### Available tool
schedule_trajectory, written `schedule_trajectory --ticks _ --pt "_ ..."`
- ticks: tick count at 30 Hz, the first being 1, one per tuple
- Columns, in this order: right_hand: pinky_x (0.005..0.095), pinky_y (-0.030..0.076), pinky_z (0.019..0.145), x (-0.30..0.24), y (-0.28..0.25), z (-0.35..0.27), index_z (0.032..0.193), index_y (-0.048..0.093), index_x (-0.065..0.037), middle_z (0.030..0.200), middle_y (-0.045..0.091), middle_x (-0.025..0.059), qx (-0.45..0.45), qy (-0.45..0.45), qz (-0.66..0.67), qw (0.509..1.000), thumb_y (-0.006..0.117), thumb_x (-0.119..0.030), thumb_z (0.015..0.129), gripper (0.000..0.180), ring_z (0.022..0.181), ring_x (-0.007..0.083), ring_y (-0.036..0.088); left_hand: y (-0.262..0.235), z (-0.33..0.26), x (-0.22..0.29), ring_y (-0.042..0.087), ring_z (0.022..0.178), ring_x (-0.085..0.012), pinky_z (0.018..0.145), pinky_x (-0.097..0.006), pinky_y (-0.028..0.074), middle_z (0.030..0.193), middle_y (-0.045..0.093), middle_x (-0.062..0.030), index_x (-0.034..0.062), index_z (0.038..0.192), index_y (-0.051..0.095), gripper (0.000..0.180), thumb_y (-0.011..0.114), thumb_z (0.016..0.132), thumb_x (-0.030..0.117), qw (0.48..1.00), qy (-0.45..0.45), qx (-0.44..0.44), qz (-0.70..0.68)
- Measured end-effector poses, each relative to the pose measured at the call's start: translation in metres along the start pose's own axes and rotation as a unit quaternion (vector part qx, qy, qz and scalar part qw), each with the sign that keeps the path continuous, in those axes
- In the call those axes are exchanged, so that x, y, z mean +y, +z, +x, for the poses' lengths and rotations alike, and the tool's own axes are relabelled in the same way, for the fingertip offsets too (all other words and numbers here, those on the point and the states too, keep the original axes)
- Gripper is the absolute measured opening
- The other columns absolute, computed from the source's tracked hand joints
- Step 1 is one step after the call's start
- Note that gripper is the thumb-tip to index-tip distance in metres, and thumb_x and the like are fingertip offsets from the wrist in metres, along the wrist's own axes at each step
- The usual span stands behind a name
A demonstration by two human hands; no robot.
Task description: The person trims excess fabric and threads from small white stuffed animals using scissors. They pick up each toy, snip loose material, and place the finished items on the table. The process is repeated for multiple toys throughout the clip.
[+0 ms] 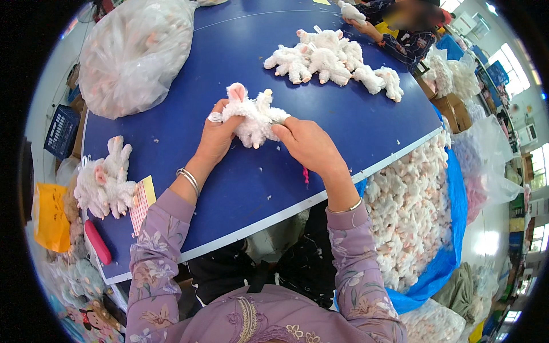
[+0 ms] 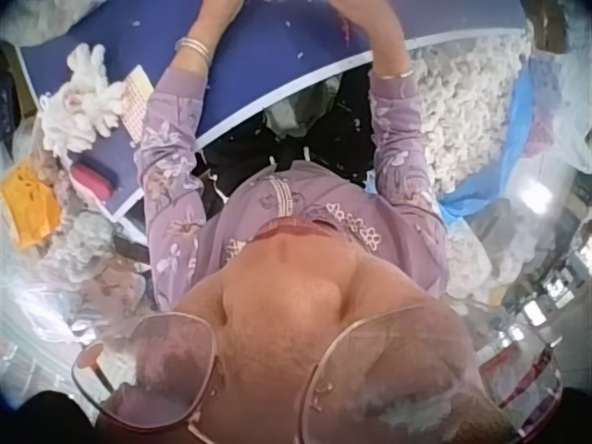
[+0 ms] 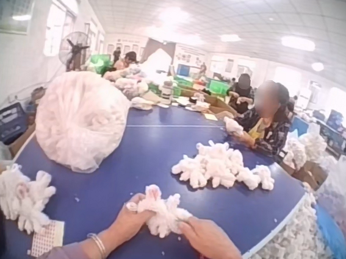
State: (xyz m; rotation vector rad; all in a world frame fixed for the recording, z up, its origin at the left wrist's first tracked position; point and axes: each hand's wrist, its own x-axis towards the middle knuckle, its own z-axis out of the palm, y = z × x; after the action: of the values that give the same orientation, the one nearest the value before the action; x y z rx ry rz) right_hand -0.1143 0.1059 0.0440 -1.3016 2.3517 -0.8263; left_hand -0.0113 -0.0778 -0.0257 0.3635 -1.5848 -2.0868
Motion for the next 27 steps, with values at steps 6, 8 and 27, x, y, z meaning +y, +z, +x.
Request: schedule_trajectory --ticks 6,8,27 --pt "0.0459 0.044 0.068 -0.002 0.006 0.002 0.093 0.058 0.002 0.083 0.062 0.0241 0.027 -0.028 0.021 0.999 0.047 -0.031 0.095 0.035 0.079 0.0424 0.058 -0.006 0.003 -0.009 0.054 0.078 -0.0048 0.063 -0.020 0.041 0.090 0.056 0.0027 0.0107 0.106 0.054 0.022 0.063 0.086 0.008 0.999 0.015 -0.026 0.038" --pt "0.0461 0.044 0.067 -0.002 0.008 0.003 0.092 0.058 0.002 0.080 0.061 0.0240 0.035 -0.025 0.024 0.999 0.047 -0.031 0.095 0.035 0.077 0.0426 0.058 -0.004 0.002 -0.007 0.054 0.077 -0.0050 0.063 -0.020 0.042 0.090 0.057 0.0022 0.0100 0.105 0.054 0.022 0.063 0.086 0.007 0.999 0.016 -0.023 0.028" --pt "0.0275 0.047 0.072 0.022 0.020 0.015 0.112 0.059 0.001 0.090 0.063 0.0065 0.015 -0.005 0.329 0.944 0.070 -0.026 0.083 0.041 0.083 0.0112 0.057 0.000 0.001 -0.005 0.058 0.077 -0.0088 0.071 -0.027 0.049 0.086 0.062 -0.0026 0.0032 0.100 0.058 0.020 0.061 0.087 0.018 0.999 -0.014 -0.035 0.039"
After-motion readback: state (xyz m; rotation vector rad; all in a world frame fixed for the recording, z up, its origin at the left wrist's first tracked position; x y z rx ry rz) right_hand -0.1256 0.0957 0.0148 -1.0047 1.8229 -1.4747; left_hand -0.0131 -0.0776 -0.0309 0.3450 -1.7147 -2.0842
